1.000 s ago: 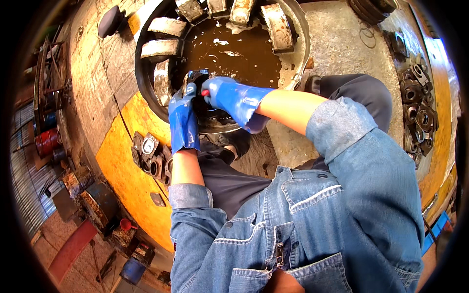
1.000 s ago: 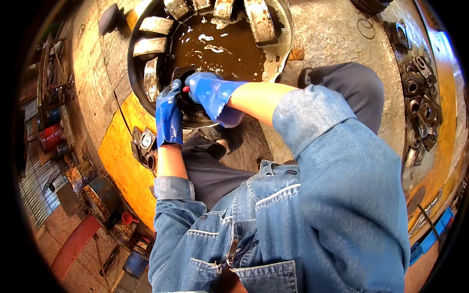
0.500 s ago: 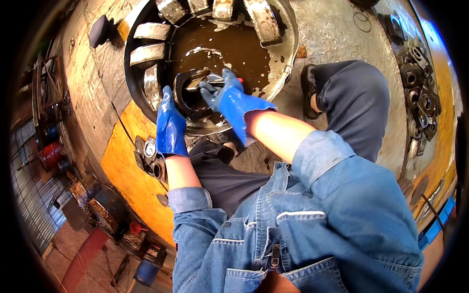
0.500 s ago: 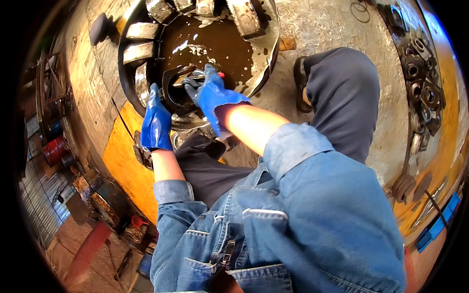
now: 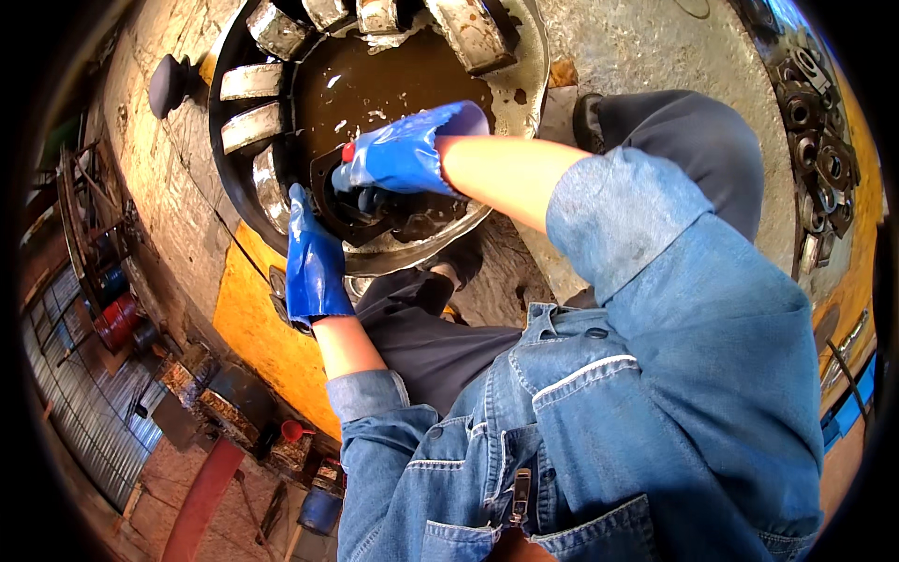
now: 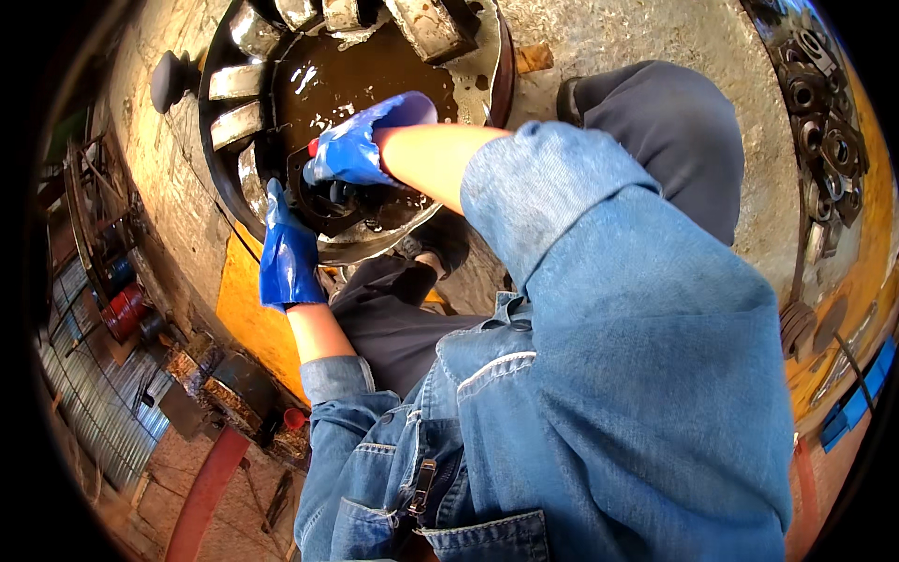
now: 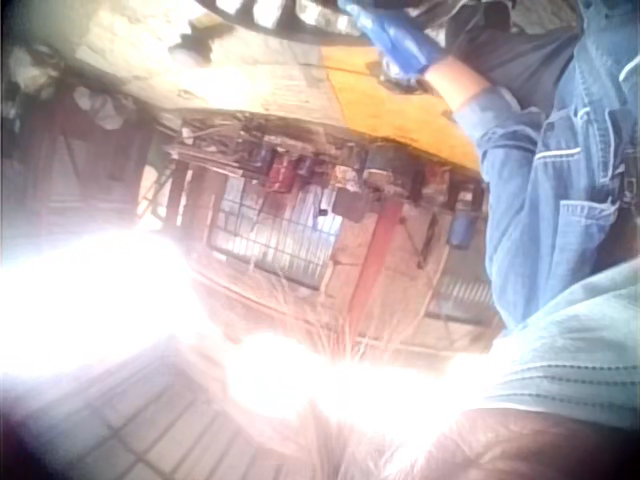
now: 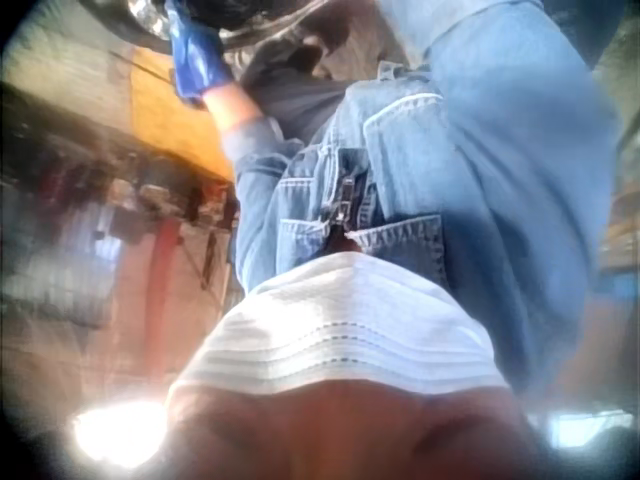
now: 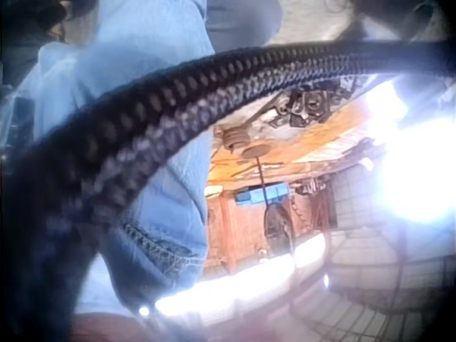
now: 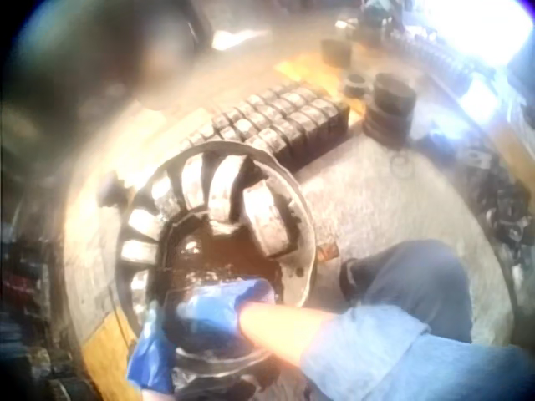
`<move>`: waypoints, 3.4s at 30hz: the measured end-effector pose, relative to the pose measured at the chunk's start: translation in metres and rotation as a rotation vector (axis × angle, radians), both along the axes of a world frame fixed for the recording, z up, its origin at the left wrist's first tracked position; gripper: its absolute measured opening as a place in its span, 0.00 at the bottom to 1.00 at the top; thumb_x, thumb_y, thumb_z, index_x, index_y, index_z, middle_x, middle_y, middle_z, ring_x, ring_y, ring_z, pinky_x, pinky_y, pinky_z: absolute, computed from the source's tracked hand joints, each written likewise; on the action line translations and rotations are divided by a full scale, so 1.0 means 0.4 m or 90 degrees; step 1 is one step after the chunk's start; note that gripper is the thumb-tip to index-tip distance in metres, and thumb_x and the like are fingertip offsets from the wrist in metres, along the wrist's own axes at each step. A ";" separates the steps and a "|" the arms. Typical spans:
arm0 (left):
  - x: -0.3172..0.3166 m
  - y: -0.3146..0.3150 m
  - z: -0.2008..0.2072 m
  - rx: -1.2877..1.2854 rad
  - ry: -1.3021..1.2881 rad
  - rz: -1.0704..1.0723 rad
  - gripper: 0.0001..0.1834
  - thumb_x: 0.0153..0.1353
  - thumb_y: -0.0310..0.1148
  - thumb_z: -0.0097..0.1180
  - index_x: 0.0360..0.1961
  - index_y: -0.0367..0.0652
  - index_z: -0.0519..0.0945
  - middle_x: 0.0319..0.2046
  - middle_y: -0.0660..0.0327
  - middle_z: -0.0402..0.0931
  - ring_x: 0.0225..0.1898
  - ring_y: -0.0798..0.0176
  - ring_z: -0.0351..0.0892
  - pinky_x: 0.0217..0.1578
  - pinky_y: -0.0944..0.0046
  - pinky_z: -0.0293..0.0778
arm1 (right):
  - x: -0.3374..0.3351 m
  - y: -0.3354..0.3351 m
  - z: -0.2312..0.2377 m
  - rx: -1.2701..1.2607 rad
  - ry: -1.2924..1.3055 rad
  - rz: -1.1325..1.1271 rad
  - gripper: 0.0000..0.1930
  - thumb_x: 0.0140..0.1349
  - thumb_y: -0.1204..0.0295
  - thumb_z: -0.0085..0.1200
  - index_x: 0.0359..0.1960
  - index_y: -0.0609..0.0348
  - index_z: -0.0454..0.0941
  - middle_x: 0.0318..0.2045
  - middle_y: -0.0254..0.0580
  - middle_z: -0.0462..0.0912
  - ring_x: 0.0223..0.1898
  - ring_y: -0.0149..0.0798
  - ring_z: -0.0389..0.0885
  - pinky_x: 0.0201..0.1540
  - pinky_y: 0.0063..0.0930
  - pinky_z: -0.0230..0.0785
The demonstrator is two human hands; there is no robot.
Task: The person cleans various metal components by scrubbing them with a brush inside a large circular container filled with liquid. The person picks up individual parts, immerses them in the liquid, and uses a red-handled brush to scrub the surfaces before setting the cleaned items aside on the surrounding floor.
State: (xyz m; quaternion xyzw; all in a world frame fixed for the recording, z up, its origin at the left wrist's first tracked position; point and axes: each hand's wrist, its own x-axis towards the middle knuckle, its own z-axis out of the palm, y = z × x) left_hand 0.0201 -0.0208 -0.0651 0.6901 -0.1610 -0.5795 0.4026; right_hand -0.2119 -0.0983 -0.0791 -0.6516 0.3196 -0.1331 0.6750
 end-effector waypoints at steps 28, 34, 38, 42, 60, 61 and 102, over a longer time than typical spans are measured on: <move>-0.045 0.002 0.016 -0.094 0.079 0.033 0.28 0.81 0.48 0.50 0.63 0.31 0.80 0.56 0.55 0.85 0.53 0.62 0.84 0.56 0.62 0.80 | 0.123 0.000 -0.007 -0.687 0.271 0.442 0.10 0.67 0.65 0.58 0.38 0.56 0.89 0.38 0.44 0.90 0.39 0.51 0.88 0.39 0.43 0.80; -0.010 0.005 -0.021 -0.080 0.019 0.043 0.29 0.81 0.48 0.49 0.62 0.30 0.80 0.54 0.55 0.86 0.52 0.64 0.85 0.56 0.64 0.80 | 0.176 0.030 0.065 -0.284 0.484 0.312 0.17 0.57 0.70 0.70 0.50 0.43 0.91 0.47 0.37 0.92 0.48 0.49 0.91 0.45 0.45 0.84; -0.038 0.000 0.004 -0.078 0.027 0.045 0.29 0.81 0.48 0.49 0.63 0.29 0.80 0.55 0.55 0.85 0.52 0.64 0.84 0.57 0.65 0.79 | 0.092 0.030 0.059 -0.158 0.277 0.073 0.16 0.63 0.63 0.60 0.47 0.59 0.86 0.39 0.59 0.87 0.37 0.55 0.86 0.42 0.45 0.77; -0.033 0.006 0.006 -0.090 -0.008 0.025 0.30 0.80 0.48 0.50 0.64 0.29 0.79 0.56 0.54 0.85 0.53 0.64 0.84 0.56 0.66 0.79 | 0.022 0.056 0.111 0.280 0.129 -0.143 0.21 0.71 0.59 0.51 0.51 0.64 0.84 0.41 0.55 0.88 0.40 0.43 0.87 0.46 0.38 0.75; -0.128 0.039 0.109 -0.135 -0.345 -0.191 0.34 0.78 0.58 0.48 0.66 0.38 0.78 0.55 0.52 0.85 0.54 0.56 0.85 0.55 0.59 0.80 | -0.002 0.059 -0.075 -0.420 0.318 -0.146 0.18 0.70 0.52 0.53 0.52 0.43 0.85 0.44 0.32 0.90 0.43 0.37 0.89 0.43 0.32 0.74; -0.094 0.055 0.077 -0.161 -0.348 -0.180 0.35 0.78 0.59 0.48 0.66 0.38 0.79 0.55 0.51 0.85 0.54 0.56 0.85 0.54 0.59 0.80 | -0.014 0.038 0.000 -0.435 0.340 -0.076 0.19 0.69 0.50 0.54 0.54 0.41 0.85 0.45 0.32 0.90 0.45 0.38 0.89 0.44 0.34 0.74; -0.043 0.040 0.023 -0.195 -0.167 -0.086 0.30 0.80 0.48 0.50 0.66 0.30 0.77 0.58 0.51 0.83 0.56 0.58 0.84 0.59 0.62 0.78 | 0.084 -0.006 0.076 -0.159 0.267 0.096 0.21 0.61 0.58 0.57 0.48 0.59 0.87 0.44 0.54 0.90 0.39 0.50 0.90 0.44 0.43 0.81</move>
